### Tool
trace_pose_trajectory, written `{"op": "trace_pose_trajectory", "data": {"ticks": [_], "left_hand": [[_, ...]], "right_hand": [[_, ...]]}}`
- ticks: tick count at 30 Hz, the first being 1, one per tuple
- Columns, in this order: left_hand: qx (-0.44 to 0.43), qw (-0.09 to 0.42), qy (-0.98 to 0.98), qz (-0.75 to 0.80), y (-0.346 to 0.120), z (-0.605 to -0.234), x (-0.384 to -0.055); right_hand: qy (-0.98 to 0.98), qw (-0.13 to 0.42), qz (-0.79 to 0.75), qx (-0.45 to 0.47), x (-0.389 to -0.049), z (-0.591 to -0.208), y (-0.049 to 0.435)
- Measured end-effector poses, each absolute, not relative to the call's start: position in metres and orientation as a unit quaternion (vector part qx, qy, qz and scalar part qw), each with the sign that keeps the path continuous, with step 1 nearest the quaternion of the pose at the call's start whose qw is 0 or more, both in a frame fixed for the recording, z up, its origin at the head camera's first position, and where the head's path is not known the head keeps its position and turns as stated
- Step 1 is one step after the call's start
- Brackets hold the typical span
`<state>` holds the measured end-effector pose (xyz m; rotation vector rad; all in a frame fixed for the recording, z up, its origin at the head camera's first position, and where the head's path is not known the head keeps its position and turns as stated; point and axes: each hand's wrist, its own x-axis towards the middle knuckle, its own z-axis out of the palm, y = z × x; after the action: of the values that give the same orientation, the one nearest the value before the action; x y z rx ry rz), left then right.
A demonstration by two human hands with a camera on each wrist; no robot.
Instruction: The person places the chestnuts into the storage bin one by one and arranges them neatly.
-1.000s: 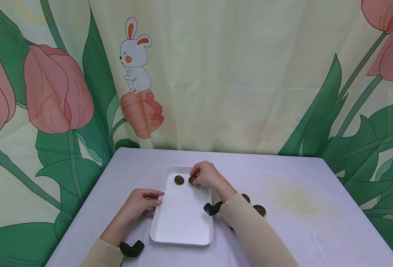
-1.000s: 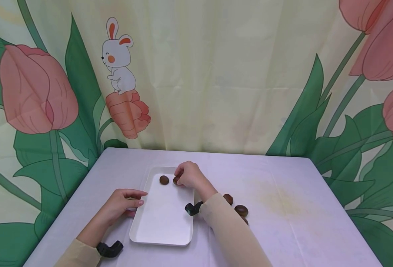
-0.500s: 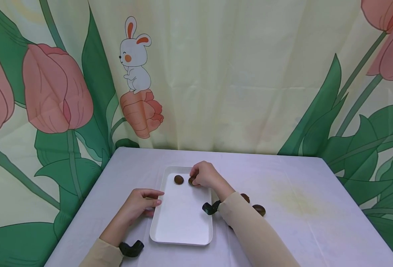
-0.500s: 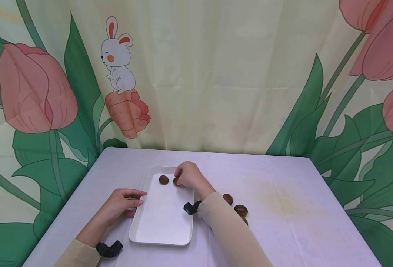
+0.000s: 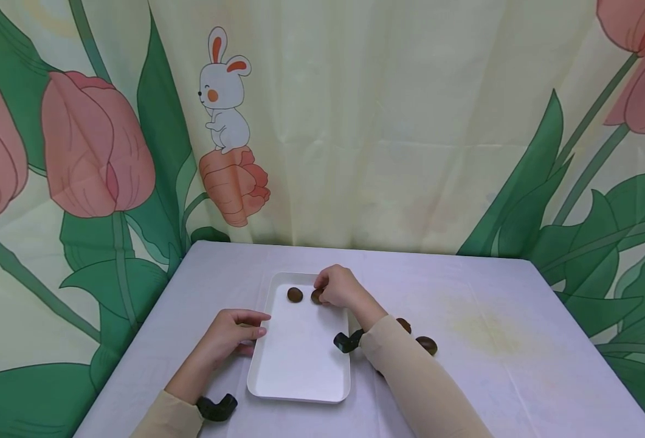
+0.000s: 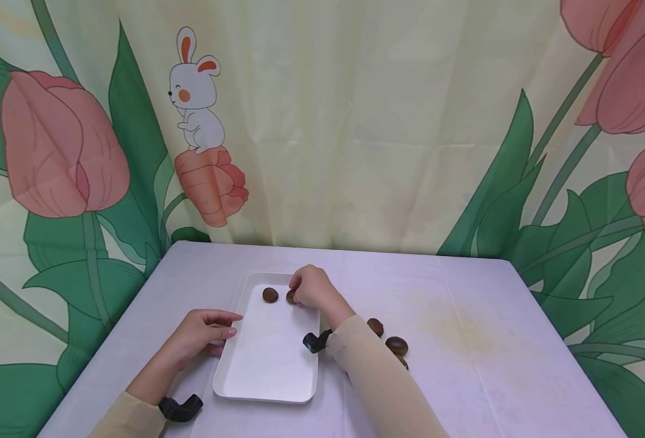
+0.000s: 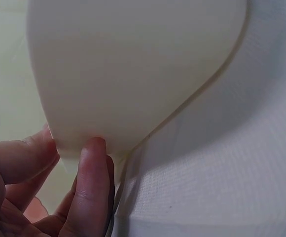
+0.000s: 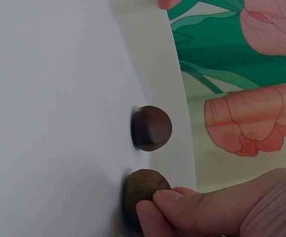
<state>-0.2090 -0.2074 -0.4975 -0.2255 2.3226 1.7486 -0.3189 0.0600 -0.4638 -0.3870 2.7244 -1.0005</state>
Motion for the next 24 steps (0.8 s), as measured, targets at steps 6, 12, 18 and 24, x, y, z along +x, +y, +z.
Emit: {"op": "trace_pose_trajectory", "data": {"ticks": [6,12,18,24], "left_hand": [[-0.077,0.11,0.793,0.594,-0.2058,-0.4953,-0.2074],[-0.083,0.109,0.796,0.59,-0.2059,-0.4951,-0.207],[-0.087,0.108,0.797,0.587,-0.2064,-0.4959,-0.2074],[-0.08,0.109,0.795,0.591,-0.2062,-0.4964,-0.2081]], "right_hand": [[0.925,0.1,-0.344,-0.127,-0.3181,-0.4633,0.0609],[0.919,0.103,-0.362,-0.12,-0.3167,-0.463,0.0598],[0.89,0.124,-0.425,-0.108,-0.3177,-0.4631,0.0602],[0.84,0.161,-0.51,-0.09,-0.3178,-0.457,0.0613]]}}
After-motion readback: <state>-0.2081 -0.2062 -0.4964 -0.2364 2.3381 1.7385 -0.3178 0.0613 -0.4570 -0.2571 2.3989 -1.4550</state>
